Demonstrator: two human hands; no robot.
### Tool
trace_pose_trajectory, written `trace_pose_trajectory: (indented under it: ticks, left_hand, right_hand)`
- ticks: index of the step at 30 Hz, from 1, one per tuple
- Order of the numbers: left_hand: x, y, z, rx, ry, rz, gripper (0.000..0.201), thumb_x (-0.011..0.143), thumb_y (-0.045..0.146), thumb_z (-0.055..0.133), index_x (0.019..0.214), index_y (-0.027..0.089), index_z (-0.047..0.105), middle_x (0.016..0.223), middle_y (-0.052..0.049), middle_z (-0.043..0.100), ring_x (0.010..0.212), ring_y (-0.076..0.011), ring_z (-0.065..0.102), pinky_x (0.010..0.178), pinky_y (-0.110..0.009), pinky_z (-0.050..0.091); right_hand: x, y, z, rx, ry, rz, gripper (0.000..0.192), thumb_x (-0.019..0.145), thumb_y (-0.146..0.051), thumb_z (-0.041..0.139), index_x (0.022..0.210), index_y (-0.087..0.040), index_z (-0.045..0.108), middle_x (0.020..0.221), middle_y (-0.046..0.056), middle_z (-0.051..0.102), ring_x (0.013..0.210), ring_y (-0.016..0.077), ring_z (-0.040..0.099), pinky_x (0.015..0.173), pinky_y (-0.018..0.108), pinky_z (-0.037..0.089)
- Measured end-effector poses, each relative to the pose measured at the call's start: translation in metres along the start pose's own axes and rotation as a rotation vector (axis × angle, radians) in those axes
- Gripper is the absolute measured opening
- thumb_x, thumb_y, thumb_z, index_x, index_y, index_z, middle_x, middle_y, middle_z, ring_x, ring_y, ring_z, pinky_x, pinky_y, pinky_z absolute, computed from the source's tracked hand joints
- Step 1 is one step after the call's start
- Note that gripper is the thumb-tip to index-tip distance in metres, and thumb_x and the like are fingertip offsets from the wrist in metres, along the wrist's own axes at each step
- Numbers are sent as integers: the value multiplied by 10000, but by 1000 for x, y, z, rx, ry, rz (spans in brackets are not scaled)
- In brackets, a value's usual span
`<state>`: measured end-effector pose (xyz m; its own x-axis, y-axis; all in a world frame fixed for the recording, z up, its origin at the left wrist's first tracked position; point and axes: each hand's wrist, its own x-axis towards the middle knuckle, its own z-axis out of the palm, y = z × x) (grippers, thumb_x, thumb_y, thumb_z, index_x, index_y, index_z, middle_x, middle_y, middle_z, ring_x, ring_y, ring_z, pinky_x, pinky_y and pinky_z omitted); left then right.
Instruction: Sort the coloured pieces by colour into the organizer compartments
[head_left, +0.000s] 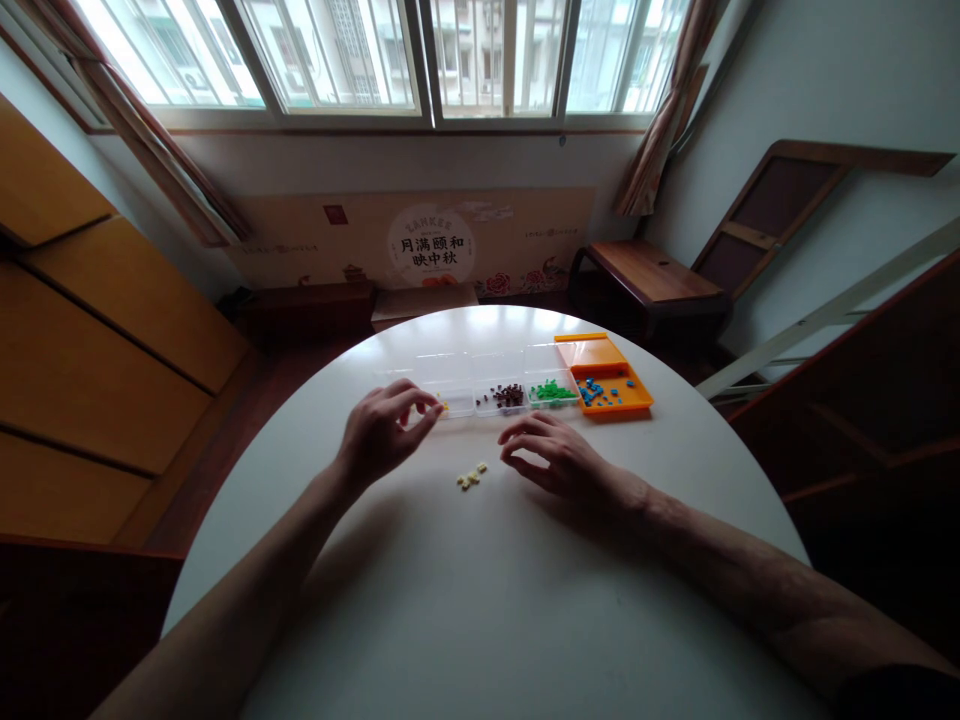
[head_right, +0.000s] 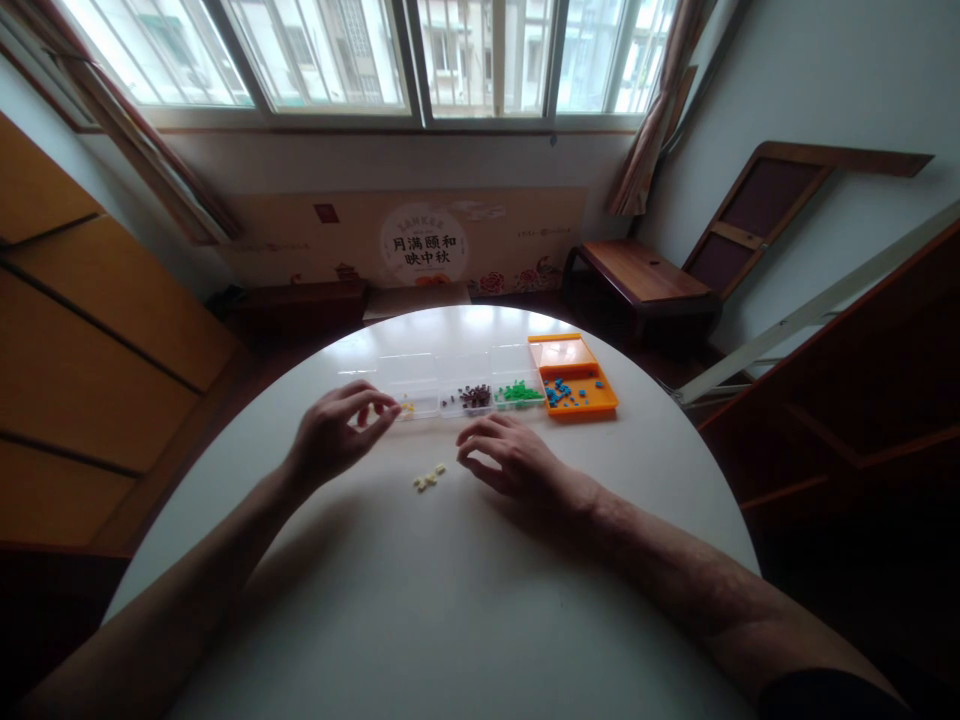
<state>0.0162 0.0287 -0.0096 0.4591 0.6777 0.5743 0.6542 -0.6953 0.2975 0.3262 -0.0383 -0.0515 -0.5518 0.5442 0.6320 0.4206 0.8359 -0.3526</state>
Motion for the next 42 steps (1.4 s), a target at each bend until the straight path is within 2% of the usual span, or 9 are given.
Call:
trace_pose_trajectory:
  ticks: [5,9,20,26,29,32,35,38,42]
  left_hand:
    - [-15,38,35,-419,-197,74,156,1060,333,730,1058,211,829,931,-48,743,706,-126,641,672,-259,523]
    - [-22,50,51,-582,-244,128,154,1074,309,726,1124,195,816,974,-68,762,697,-111,655,632,-230,530]
    - [-21,50,53,-653,-220,116,206,1091,331,708,1039,191,849,946,-100,781,734,-154,702,689,-280,576]
    - [-19,54,47,-627,-177,131,162,1068,314,741,1038,205,856,894,-81,773,674,-137,658,633,-270,545]
    - [-13,45,37,-516,-136,129,153,1059,306,743,1014,208,852,868,-57,762,672,-130,644,649,-268,536]
    - [-6,22,22,-181,-45,99,185,1052,323,718,958,233,850,881,-26,780,646,-123,603,745,-308,528]
    - [-2,-9,5,92,-17,-43,214,1039,343,681,966,243,855,935,-17,795,626,-123,582,787,-328,509]
    - [-2,-36,-8,149,-47,-222,209,996,391,694,1007,260,856,985,-14,802,672,-148,618,695,-302,471]
    - [-3,-53,-16,136,-88,-322,254,969,459,695,1001,272,862,972,-18,793,702,-162,629,648,-288,435]
  right_hand:
    - [5,-5,-4,-32,100,4,84,1078,-190,708,1138,-247,723,1163,78,794,1065,243,718,952,434,606]
    - [5,-5,-5,-26,104,-11,96,1072,-202,727,1155,-250,717,1169,74,789,1087,245,722,951,429,608]
    - [4,-5,-6,22,76,-7,74,1077,-220,724,1140,-259,727,1147,70,795,1052,236,723,934,409,601]
    - [3,-5,-7,37,69,32,75,1076,-263,737,1151,-268,736,1158,70,787,1065,239,726,958,417,605]
    - [1,-4,-6,28,51,25,157,1068,-298,751,1221,-270,728,1202,85,787,1104,255,726,981,439,609]
    - [-2,-4,-4,-1,-47,22,290,1070,-318,739,1355,-275,700,1346,105,762,1221,272,709,1054,469,602]
    - [-3,-5,-3,-31,-182,32,476,1081,-336,723,1541,-293,611,1553,116,673,1398,289,640,1175,512,555]
    - [-3,-6,-5,-51,-260,35,543,1088,-336,711,1611,-310,566,1673,107,582,1512,306,560,1254,548,500]
    - [-2,-10,-7,-64,-280,52,411,1105,-293,673,1516,-317,670,1677,86,585,1514,302,559,1243,538,515]
